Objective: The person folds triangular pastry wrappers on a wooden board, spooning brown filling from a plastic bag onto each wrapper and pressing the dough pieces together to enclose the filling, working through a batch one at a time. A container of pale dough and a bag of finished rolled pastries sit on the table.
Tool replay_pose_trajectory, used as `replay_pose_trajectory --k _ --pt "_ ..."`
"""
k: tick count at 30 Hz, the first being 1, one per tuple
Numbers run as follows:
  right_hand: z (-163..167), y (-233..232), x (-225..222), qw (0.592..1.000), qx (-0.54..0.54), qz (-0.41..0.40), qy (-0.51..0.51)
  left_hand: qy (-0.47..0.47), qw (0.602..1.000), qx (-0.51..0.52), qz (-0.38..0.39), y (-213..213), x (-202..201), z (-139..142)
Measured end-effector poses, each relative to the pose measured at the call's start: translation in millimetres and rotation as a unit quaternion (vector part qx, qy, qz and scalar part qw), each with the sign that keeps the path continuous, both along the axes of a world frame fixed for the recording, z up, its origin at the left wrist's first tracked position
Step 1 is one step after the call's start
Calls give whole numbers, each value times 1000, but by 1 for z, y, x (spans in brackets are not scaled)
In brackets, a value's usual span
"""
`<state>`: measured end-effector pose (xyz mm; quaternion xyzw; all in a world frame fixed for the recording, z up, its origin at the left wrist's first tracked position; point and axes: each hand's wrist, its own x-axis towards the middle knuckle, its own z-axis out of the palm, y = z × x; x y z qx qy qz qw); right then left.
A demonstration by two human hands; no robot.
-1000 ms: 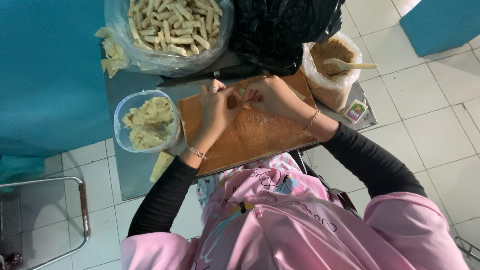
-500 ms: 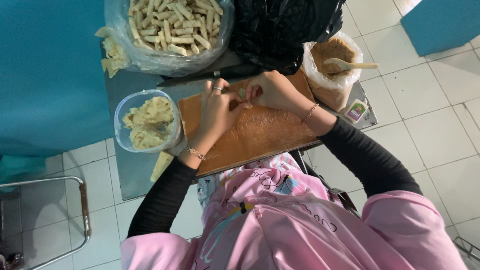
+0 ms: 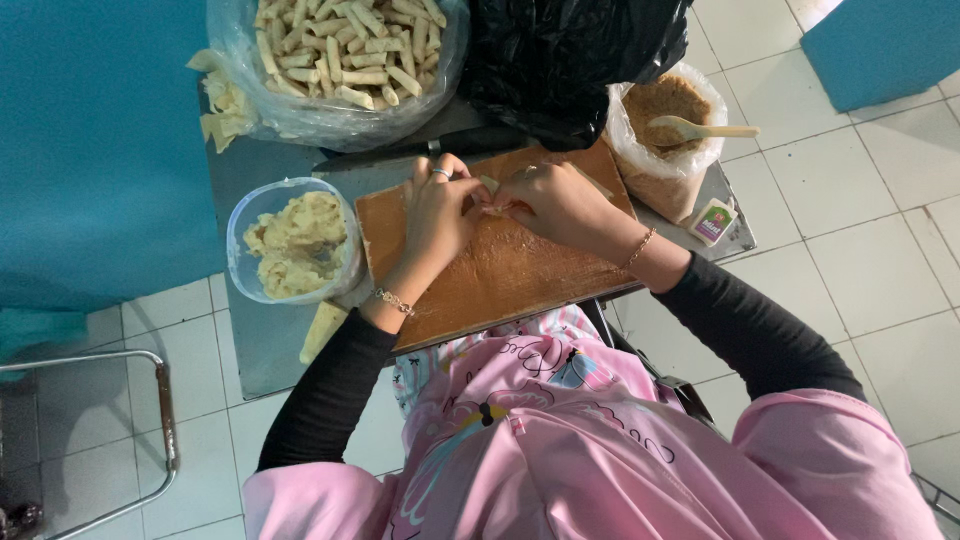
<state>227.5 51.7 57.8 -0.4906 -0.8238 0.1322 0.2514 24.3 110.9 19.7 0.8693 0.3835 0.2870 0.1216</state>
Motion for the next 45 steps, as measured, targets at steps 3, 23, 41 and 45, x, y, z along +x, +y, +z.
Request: replay_pose_trajectory --k 3,23,41,45 --pt "1 0 1 1000 22 19 -9 1 998 38 -50 4 -7 1" --pt "-3 2 -4 999 31 0 43 -4 999 -20 -40 14 0 9" --pt "-13 33 -2 997 -38 -58 32 15 993 113 -28 -10 -4 15" --pt "-12 13 -3 997 40 -48 42 21 993 109 -36 -10 -1 13"
